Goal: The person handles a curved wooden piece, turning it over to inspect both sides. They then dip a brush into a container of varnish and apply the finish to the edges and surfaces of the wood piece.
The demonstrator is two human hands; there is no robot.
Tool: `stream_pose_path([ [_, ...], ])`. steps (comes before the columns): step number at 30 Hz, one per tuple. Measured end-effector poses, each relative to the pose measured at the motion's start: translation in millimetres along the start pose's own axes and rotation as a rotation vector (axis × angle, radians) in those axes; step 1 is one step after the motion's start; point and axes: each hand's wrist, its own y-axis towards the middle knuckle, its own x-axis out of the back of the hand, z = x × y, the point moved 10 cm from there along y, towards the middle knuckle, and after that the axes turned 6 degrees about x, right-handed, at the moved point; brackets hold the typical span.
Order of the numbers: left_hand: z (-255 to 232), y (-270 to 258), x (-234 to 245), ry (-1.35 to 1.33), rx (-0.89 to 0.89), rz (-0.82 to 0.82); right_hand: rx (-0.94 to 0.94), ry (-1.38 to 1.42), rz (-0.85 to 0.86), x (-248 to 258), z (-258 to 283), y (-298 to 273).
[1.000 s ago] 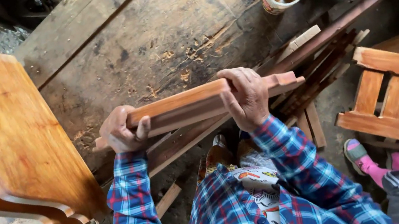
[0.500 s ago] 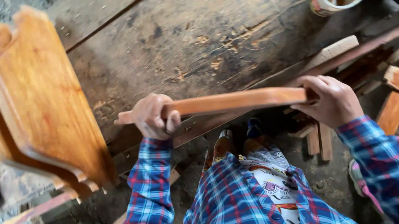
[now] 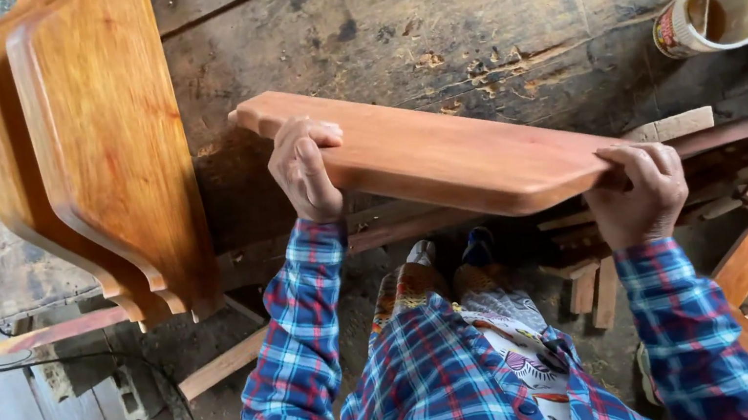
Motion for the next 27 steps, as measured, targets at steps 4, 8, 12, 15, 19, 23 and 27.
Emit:
stream_pose_path([
  [4, 3.5, -24.6, 7.9, 0.052, -0.002, 0.015, -0.005, -0.03, 0.045, -4.7, 7.0, -21.4],
  [8, 27.1, -76.0, 19.4, -0.031, 0.471, -0.092, -0.051, -0.017, 0.046, -13.7, -12.2, -59.5],
  [12, 4.4, -135.2, -0.1, -0.62, 1.205, -0.485, -0.043, 0.028, 0.056, -14.6, 8.1, -68.0],
  [15, 38.8, -180.1, 11.1, -0.672, 1.451, -0.604, 0.045, 0.176, 0.409, -5.7, 60.1, -37.6],
  [19, 61.1, -197.1, 14.9, -0.699, 1.409, -0.681, 0.042, 0.287, 0.771, -26.5, 111.8, -25.1],
  [23, 96.7, -233.6, 15.3, -0.654, 1.502, -0.748, 0.26, 0.127, 0.953, -97.9, 173.7, -20.4],
  [27, 59.7, -218.3, 11.5, -0.591, 1.624, -0.729, 0.492, 0.207, 0.933, -171.6, 252.6, -7.2],
])
